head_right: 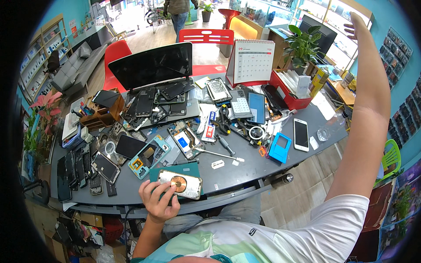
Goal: The person is working on a small electronic device, likely a smartphone, at a cluttered workbench. They use their hands to manipulate the device, occasionally picking up and using tools like a screwdriver to adjust or remove components.
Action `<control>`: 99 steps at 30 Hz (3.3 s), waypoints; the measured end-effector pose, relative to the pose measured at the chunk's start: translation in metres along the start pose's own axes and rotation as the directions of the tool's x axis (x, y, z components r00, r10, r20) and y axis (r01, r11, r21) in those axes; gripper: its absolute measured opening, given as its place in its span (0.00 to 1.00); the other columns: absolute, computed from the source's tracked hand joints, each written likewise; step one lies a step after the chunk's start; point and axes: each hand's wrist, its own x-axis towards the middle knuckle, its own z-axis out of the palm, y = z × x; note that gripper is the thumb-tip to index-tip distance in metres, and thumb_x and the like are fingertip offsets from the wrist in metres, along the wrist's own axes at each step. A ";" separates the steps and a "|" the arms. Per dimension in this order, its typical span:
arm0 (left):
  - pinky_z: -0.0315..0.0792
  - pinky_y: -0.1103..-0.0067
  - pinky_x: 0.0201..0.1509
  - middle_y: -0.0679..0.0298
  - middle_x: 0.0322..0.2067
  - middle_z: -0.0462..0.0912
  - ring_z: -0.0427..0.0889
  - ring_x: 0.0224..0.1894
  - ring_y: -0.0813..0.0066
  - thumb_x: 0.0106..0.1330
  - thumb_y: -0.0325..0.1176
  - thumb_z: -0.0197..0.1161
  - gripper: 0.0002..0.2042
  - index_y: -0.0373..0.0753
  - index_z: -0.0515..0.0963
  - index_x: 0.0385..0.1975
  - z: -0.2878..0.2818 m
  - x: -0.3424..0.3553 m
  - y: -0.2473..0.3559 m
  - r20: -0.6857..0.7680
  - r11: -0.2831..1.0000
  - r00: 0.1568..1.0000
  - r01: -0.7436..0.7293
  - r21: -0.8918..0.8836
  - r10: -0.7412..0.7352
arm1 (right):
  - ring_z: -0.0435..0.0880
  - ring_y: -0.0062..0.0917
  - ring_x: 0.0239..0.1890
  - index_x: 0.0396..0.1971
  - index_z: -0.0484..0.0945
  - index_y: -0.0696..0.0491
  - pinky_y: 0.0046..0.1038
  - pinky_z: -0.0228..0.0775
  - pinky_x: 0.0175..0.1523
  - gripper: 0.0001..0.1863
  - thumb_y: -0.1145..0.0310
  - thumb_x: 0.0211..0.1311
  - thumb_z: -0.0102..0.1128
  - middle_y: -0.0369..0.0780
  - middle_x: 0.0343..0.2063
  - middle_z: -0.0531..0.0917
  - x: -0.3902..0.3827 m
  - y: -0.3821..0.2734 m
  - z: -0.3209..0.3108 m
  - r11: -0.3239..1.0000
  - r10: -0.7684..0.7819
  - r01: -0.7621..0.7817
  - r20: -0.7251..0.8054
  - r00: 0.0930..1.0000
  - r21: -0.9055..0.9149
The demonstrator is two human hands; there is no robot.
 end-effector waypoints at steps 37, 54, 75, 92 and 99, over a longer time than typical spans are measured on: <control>0.73 0.48 0.77 0.66 0.53 0.94 0.86 0.57 0.56 0.61 0.36 0.74 0.15 0.44 0.97 0.46 -0.002 0.000 0.001 -0.030 0.997 0.997 0.071 0.026 -0.070 | 0.89 0.39 0.48 0.64 0.91 0.55 0.40 0.84 0.53 0.26 0.53 0.78 0.79 0.42 0.50 0.91 -0.637 0.184 0.230 0.320 -0.829 0.682 0.543 -0.135 0.658; 0.75 0.47 0.79 0.65 0.60 0.96 0.89 0.66 0.55 0.64 0.35 0.78 0.18 0.40 0.97 0.54 -0.007 0.009 -0.008 0.101 0.990 0.986 0.130 0.061 -0.136 | 0.93 0.43 0.60 0.52 0.95 0.58 0.52 0.84 0.69 0.23 0.55 0.68 0.85 0.44 0.58 0.96 -0.683 0.230 0.265 0.278 -0.894 0.727 0.447 -0.044 0.628; 0.75 0.48 0.82 0.66 0.68 0.92 0.86 0.72 0.57 0.69 0.38 0.76 0.20 0.40 0.95 0.59 -0.011 0.027 0.000 0.201 0.986 0.968 0.135 0.093 -0.151 | 0.93 0.42 0.61 0.52 0.95 0.54 0.55 0.81 0.73 0.31 0.40 0.69 0.81 0.42 0.59 0.95 -0.677 0.233 0.260 0.241 -0.875 0.725 0.468 -0.126 0.645; 0.81 0.58 0.67 0.71 0.51 0.98 0.85 0.44 0.68 0.62 0.30 0.81 0.12 0.40 0.97 0.45 -0.007 0.019 -0.006 0.028 0.994 0.994 0.104 0.022 -0.104 | 0.93 0.42 0.58 0.50 0.93 0.57 0.55 0.82 0.70 0.29 0.44 0.68 0.84 0.43 0.55 0.95 -0.679 0.233 0.261 0.269 -0.890 0.720 0.451 -0.068 0.640; 0.79 0.57 0.68 0.73 0.50 0.98 0.85 0.46 0.67 0.62 0.32 0.80 0.13 0.42 0.97 0.46 -0.005 0.012 -0.008 0.008 0.996 0.996 0.090 0.026 -0.090 | 0.93 0.43 0.57 0.52 0.94 0.57 0.54 0.84 0.69 0.30 0.44 0.67 0.83 0.43 0.55 0.95 -0.679 0.231 0.262 0.264 -0.898 0.721 0.436 -0.059 0.641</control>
